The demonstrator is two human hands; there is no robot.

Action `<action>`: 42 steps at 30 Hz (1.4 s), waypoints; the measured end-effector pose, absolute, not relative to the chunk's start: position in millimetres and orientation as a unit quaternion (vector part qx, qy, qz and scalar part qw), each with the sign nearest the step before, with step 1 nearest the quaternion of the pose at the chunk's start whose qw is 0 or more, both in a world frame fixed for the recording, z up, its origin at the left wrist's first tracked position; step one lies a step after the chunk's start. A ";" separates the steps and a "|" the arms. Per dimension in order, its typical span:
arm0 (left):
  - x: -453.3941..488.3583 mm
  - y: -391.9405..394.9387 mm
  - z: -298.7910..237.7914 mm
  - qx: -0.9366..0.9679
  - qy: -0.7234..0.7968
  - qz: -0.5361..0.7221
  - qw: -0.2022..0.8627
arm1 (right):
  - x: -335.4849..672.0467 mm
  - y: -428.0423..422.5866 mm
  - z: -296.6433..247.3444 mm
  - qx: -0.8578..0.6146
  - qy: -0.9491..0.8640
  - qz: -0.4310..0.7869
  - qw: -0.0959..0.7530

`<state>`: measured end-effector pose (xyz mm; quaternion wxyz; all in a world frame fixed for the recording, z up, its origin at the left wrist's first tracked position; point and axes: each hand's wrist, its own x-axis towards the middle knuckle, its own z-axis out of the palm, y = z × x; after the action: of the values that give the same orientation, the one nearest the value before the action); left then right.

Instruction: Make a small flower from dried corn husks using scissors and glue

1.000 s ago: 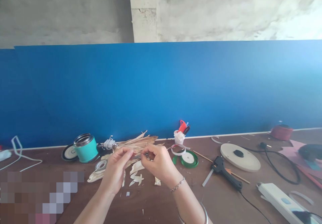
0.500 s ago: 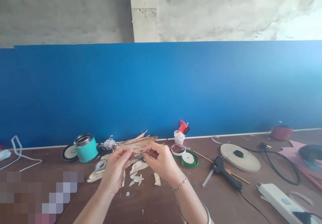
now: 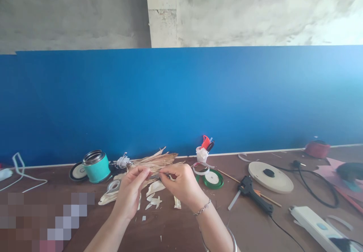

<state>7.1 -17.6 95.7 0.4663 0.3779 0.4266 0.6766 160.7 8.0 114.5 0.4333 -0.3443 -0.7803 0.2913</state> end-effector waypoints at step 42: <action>-1.2 -14.1 88.0 0.772 0.449 0.426 -0.144 | 170.7 23.7 105.1 -0.382 -0.823 0.272 0.321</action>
<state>-1.2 -14.1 88.0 -0.1443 0.7718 0.4491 0.4264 170.7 23.7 105.1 0.3214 -0.3824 -0.8227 0.2716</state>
